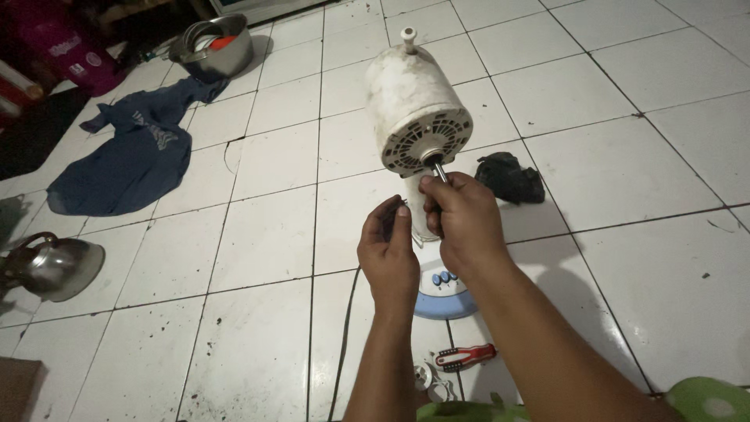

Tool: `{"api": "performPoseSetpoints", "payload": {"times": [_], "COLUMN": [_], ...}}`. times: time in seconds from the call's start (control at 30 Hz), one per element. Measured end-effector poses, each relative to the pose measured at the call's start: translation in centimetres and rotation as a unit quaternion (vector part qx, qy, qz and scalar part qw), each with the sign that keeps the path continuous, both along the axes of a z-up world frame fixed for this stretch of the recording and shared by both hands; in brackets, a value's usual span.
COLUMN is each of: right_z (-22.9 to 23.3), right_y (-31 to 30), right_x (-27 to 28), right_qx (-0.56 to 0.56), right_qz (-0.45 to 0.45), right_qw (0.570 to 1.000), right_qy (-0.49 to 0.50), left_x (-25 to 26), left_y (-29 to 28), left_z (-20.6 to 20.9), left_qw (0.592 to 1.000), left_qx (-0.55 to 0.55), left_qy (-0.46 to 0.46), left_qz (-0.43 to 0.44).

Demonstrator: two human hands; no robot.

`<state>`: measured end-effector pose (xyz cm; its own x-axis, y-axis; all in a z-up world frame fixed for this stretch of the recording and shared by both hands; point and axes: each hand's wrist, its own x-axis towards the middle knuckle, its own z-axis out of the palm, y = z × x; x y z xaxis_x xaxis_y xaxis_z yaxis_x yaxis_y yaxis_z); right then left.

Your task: The person assembles a pedestal fan by attaching the motor housing to the stand, securing it with a screwdriver, and then fitting the front wire cage onto the motor shaft.

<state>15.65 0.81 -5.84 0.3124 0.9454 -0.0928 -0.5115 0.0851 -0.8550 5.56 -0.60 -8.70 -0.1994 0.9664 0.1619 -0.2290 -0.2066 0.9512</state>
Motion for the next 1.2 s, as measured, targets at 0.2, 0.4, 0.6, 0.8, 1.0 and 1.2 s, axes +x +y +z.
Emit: {"api": "performPoseSetpoints", "payload": {"times": [0.2,0.4,0.6,0.8,1.0,1.2], "right_z": [-1.3,-3.0,-3.9,-3.2,0.0,1.9], "right_y": [-0.3,-0.2,0.5,0.7,-1.2,-1.4], "right_x": [-0.3,-0.8,1.4,3.4,3.5,3.3], "right_qx": [0.04,0.037,0.074,0.122,-0.019,-0.026], "right_qz": [-0.02,-0.008,0.026,0.024,0.082,0.094], "right_qw": [0.999,0.995,0.987,0.992,0.992,0.976], "right_qy": [-0.03,0.093,0.139,0.036,-0.093,-0.194], "left_x": [0.0,-0.2,-0.3,-0.2,-0.1,0.1], "left_y": [0.1,0.4,0.4,0.4,0.6,0.5], "left_z": [-0.2,-0.7,-0.8,-1.3,-1.3,-1.0], "left_qw": [1.0,1.0,1.0,1.0,1.0,1.0], "left_qx": [0.003,0.015,0.0,0.013,0.009,0.007], "left_qy": [0.009,-0.005,-0.026,0.013,0.007,0.023], "left_qz": [0.0,0.0,-0.013,-0.007,-0.011,-0.009]}}
